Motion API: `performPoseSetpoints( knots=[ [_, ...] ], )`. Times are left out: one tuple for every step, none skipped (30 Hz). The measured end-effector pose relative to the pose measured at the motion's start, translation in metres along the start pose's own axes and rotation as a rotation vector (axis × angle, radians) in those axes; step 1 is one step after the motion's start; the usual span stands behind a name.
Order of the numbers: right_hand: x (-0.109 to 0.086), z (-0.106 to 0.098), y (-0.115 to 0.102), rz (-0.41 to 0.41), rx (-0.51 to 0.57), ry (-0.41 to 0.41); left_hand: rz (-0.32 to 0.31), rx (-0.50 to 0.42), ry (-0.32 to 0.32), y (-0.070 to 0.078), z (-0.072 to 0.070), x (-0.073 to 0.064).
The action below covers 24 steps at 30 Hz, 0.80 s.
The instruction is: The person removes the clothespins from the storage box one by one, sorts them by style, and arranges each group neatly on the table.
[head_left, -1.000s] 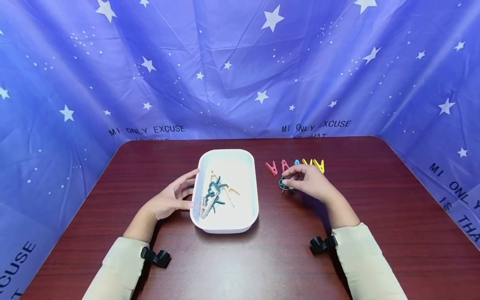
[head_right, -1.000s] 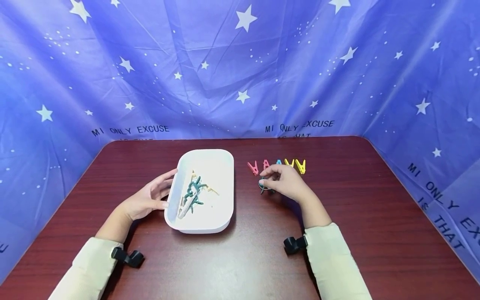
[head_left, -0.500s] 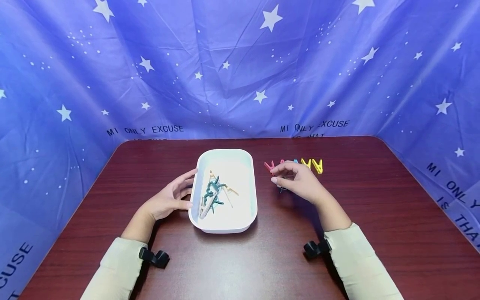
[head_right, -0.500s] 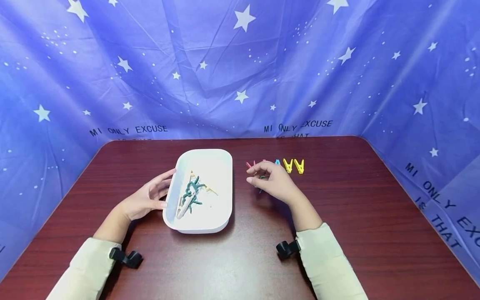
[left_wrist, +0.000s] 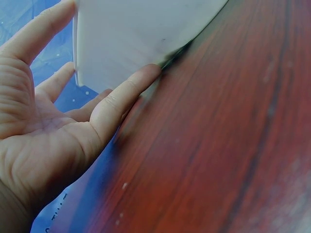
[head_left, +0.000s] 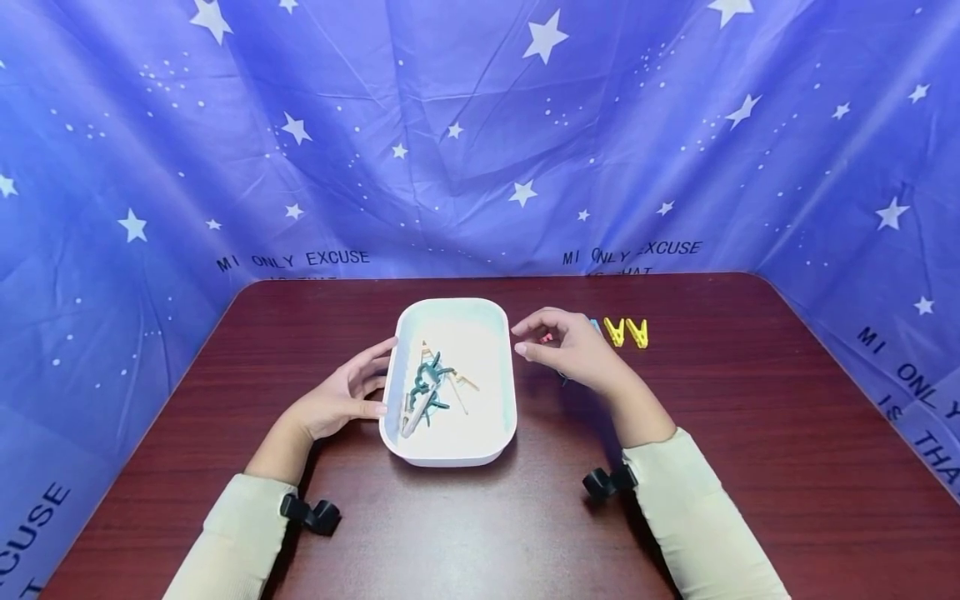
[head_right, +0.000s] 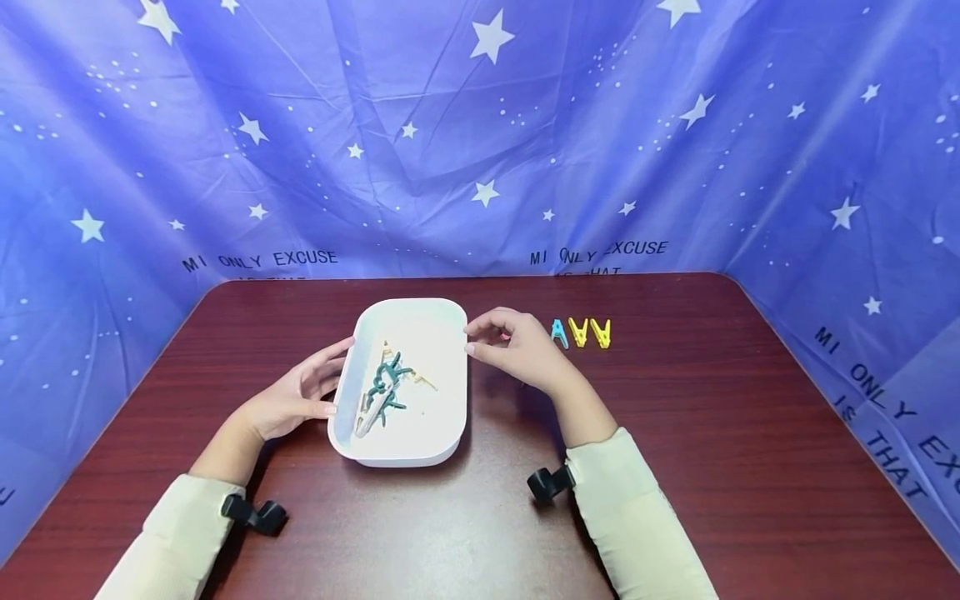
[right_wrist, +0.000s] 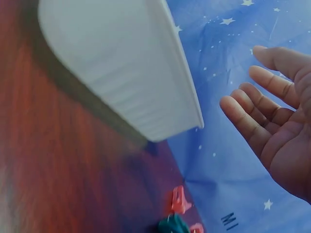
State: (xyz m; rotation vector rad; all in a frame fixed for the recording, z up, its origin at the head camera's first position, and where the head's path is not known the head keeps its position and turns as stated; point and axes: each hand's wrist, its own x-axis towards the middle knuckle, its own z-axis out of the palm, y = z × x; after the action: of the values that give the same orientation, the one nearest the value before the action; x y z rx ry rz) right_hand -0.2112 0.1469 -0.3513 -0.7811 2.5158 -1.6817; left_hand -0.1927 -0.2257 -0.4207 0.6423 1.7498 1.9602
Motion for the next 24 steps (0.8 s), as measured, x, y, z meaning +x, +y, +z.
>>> performPoseSetpoints(
  knots=[
    [0.002, 0.001, -0.002, -0.007, 0.010, 0.000, -0.001, -0.001, 0.000, 0.000, 0.000, 0.000],
    [0.005, 0.002, -0.004, -0.014, 0.023, -0.002, -0.001, -0.002, 0.001, 0.000, 0.000, 0.000],
    [0.007, 0.003, -0.007, -0.020, 0.034, -0.003, -0.001, -0.002, 0.002, 0.000, 0.001, 0.000],
    [0.009, 0.004, -0.009, -0.025, 0.039, -0.005, -0.001, -0.003, 0.003, 0.001, 0.001, 0.000],
    [0.011, 0.005, -0.012, -0.028, 0.042, -0.009, -0.001, -0.004, 0.004, 0.001, 0.001, 0.000],
    [0.014, 0.005, -0.014, -0.032, 0.045, -0.014, 0.000, -0.005, 0.006, 0.001, 0.001, 0.000],
    [0.016, 0.006, -0.017, -0.035, 0.042, -0.019, 0.000, -0.004, 0.007, 0.001, 0.001, 0.000],
    [0.019, 0.007, -0.020, -0.038, 0.041, -0.025, 0.000, -0.004, 0.008, 0.001, 0.001, 0.000],
    [0.021, 0.008, -0.022, -0.043, 0.037, -0.032, -0.002, -0.005, 0.009, 0.001, 0.002, 0.000],
    [0.023, 0.009, -0.025, -0.046, 0.033, -0.039, -0.003, -0.006, 0.009, 0.001, 0.002, 0.000],
    [0.026, 0.010, -0.027, -0.050, 0.032, -0.047, -0.004, -0.006, 0.009, 0.001, 0.002, 0.000],
    [0.029, 0.011, -0.029, -0.052, 0.028, -0.053, -0.005, -0.007, 0.010, 0.001, 0.002, 0.000],
    [0.031, 0.012, -0.031, -0.053, 0.025, -0.057, -0.006, -0.007, 0.010, 0.002, 0.002, 0.000],
    [0.033, 0.013, -0.033, -0.053, 0.026, -0.060, -0.005, -0.007, 0.010, 0.002, 0.002, 0.000],
    [0.035, 0.014, -0.035, -0.054, 0.026, -0.063, -0.006, -0.006, 0.011, 0.002, 0.002, 0.000],
    [0.037, 0.015, -0.037, -0.052, 0.025, -0.064, -0.005, -0.005, 0.012, 0.002, 0.002, 0.000],
    [0.039, 0.016, -0.039, -0.053, 0.026, -0.066, -0.005, -0.005, 0.012, 0.002, 0.002, 0.000],
    [0.041, 0.017, -0.040, -0.055, 0.022, -0.068, -0.006, -0.004, 0.014, 0.002, 0.003, 0.000],
    [0.044, 0.018, -0.042, -0.059, 0.021, -0.071, -0.005, -0.003, 0.014, 0.003, 0.003, 0.000],
    [0.046, 0.019, -0.043, -0.061, 0.017, -0.074, -0.005, -0.002, 0.015, 0.003, 0.003, 0.000],
    [0.049, 0.020, -0.043, -0.060, 0.016, -0.078, -0.005, -0.003, 0.015, 0.003, 0.002, 0.000],
    [0.052, 0.021, -0.043, -0.058, 0.016, -0.081, -0.005, -0.003, 0.015, 0.003, 0.002, 0.000],
    [0.054, 0.023, -0.043, -0.057, 0.016, -0.086, -0.005, -0.003, 0.016, 0.003, 0.002, 0.000],
    [0.057, 0.024, -0.042, -0.057, 0.016, -0.088, -0.006, -0.004, 0.016, 0.003, 0.002, 0.000]
  ],
)
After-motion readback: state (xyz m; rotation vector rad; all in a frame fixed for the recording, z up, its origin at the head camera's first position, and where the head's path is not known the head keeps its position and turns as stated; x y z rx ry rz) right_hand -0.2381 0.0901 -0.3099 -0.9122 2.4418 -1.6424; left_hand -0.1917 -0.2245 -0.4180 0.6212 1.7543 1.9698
